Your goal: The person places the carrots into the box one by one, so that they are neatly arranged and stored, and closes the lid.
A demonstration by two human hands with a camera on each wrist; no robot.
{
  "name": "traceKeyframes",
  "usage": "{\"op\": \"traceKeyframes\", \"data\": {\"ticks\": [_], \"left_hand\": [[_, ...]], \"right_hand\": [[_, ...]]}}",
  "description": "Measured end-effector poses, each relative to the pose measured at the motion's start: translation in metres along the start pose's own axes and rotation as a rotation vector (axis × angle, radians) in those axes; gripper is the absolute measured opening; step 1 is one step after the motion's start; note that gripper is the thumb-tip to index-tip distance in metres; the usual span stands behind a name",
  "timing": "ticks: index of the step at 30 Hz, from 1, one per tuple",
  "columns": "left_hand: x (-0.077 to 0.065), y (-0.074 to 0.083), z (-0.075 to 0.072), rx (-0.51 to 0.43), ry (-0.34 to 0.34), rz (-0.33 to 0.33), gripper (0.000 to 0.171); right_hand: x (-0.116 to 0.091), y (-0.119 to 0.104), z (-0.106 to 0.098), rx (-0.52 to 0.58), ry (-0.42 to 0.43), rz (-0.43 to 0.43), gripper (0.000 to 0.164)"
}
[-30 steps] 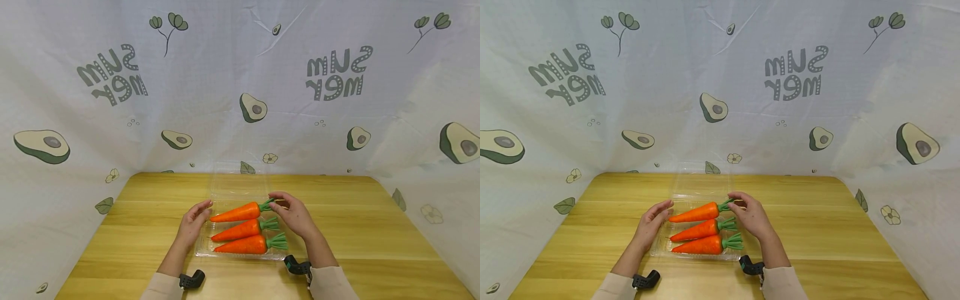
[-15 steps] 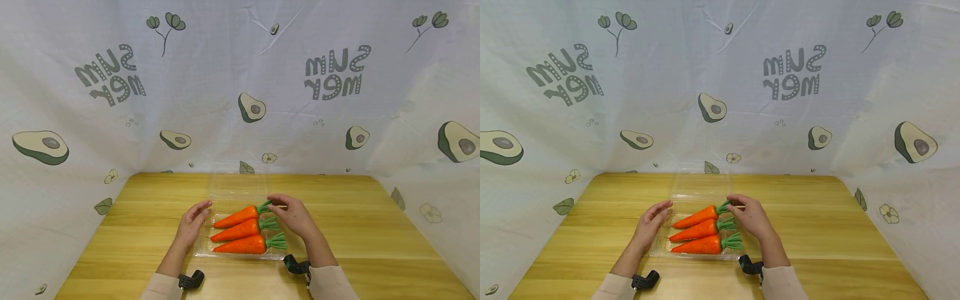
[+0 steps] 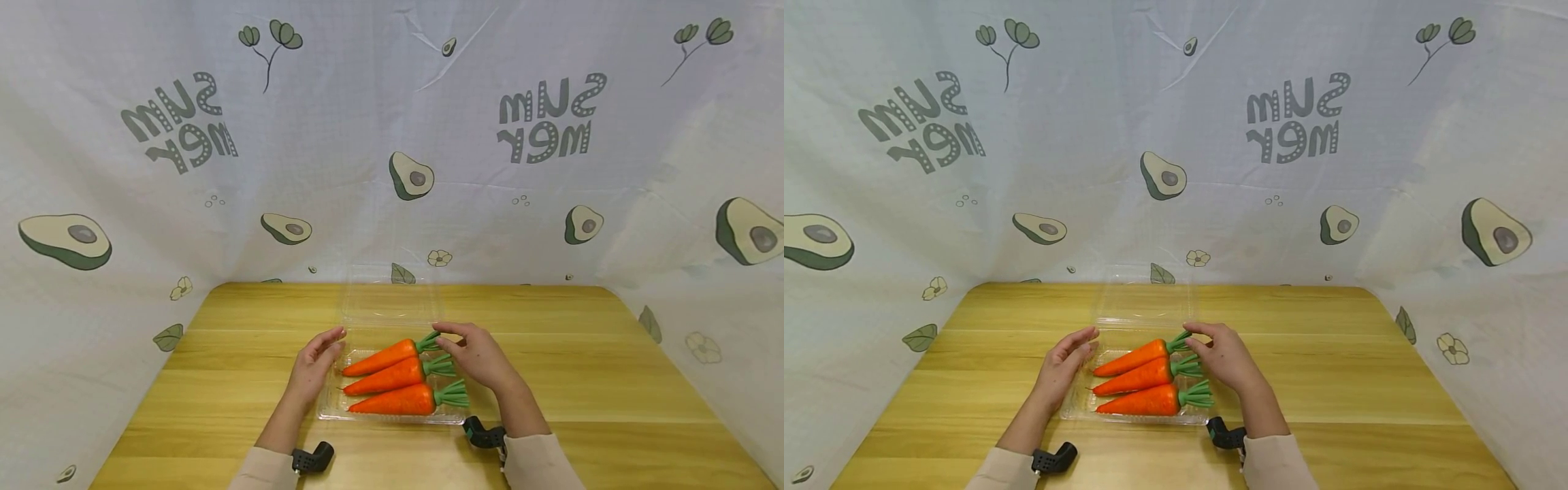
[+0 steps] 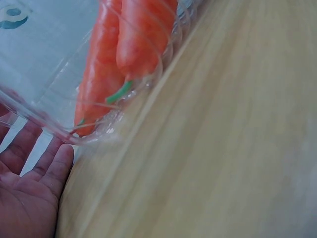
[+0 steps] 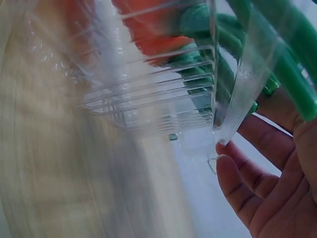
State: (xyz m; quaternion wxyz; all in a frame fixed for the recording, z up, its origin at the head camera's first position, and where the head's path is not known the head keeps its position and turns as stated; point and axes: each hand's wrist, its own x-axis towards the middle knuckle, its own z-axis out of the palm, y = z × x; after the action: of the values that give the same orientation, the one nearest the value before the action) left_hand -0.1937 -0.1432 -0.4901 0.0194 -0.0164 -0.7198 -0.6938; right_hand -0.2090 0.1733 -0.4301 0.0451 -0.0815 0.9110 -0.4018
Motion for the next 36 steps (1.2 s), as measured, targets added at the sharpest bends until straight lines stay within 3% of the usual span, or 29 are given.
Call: {"op": "traceKeyframes", "data": {"ticks": [6, 13, 20, 25, 32, 36], "left_hand": [[0.000, -0.002, -0.001, -0.006, -0.003, 0.016, 0.039], [0.001, -0.003, -0.001, -0.029, -0.016, 0.025, 0.038], [0.001, 0.001, -0.002, -0.040, -0.028, 0.002, 0.045], [0.003, 0.001, -0.005, -0.069, -0.022, -0.036, 0.051], [0.016, -0.001, -0.005, -0.198, -0.018, -0.096, 0.058], [0.024, 0.000, -0.003, -0.279, -0.049, -0.112, 0.061]], "right_hand": [[0.000, 0.004, -0.003, 0.071, -0.005, -0.008, 0.036], [0.002, 0.010, -0.008, 0.133, 0.046, -0.017, 0.039], [0.007, 0.017, -0.009, 0.329, 0.114, 0.036, 0.043], [0.012, 0.021, -0.002, 0.382, 0.053, 0.083, 0.048], [0.017, 0.029, 0.010, 0.356, -0.023, 0.118, 0.057], [0.017, 0.029, 0.014, 0.360, -0.055, 0.120, 0.056]]}}
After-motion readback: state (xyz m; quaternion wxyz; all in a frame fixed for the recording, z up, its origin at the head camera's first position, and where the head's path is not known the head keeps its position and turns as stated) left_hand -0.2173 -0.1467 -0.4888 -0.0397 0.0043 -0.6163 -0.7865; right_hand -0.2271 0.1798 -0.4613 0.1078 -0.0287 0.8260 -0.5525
